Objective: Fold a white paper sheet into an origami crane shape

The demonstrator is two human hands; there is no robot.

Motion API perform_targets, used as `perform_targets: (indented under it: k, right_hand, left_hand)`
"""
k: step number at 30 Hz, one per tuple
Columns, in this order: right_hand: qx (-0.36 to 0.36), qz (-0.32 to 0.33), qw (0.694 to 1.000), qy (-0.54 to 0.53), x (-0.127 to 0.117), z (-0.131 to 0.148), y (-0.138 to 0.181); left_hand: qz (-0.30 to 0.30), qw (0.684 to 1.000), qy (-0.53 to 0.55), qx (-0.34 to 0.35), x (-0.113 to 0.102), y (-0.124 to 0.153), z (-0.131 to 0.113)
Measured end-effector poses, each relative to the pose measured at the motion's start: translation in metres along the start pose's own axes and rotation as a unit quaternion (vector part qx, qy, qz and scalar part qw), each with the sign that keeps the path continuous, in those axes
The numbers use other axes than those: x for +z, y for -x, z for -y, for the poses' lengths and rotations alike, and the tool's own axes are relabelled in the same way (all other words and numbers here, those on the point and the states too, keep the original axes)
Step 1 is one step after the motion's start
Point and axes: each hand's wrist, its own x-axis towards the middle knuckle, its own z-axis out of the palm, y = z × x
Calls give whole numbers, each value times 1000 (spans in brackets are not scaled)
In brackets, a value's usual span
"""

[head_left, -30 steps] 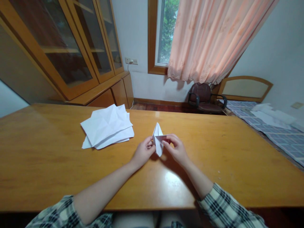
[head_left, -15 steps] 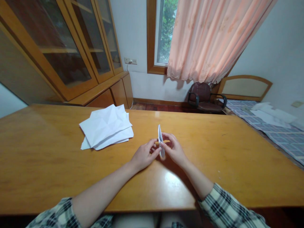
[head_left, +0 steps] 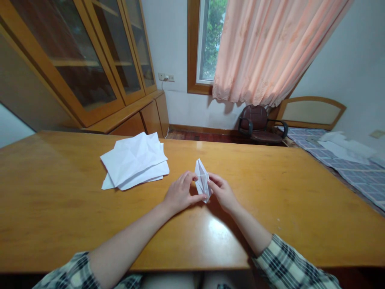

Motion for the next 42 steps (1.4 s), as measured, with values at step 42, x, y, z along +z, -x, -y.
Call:
perform_targets:
  k: [42]
  right_hand:
    - [-47, -32, 990, 128, -1, -11, -1]
  left_hand:
    - [9, 901, 413, -132, 20, -3, 4]
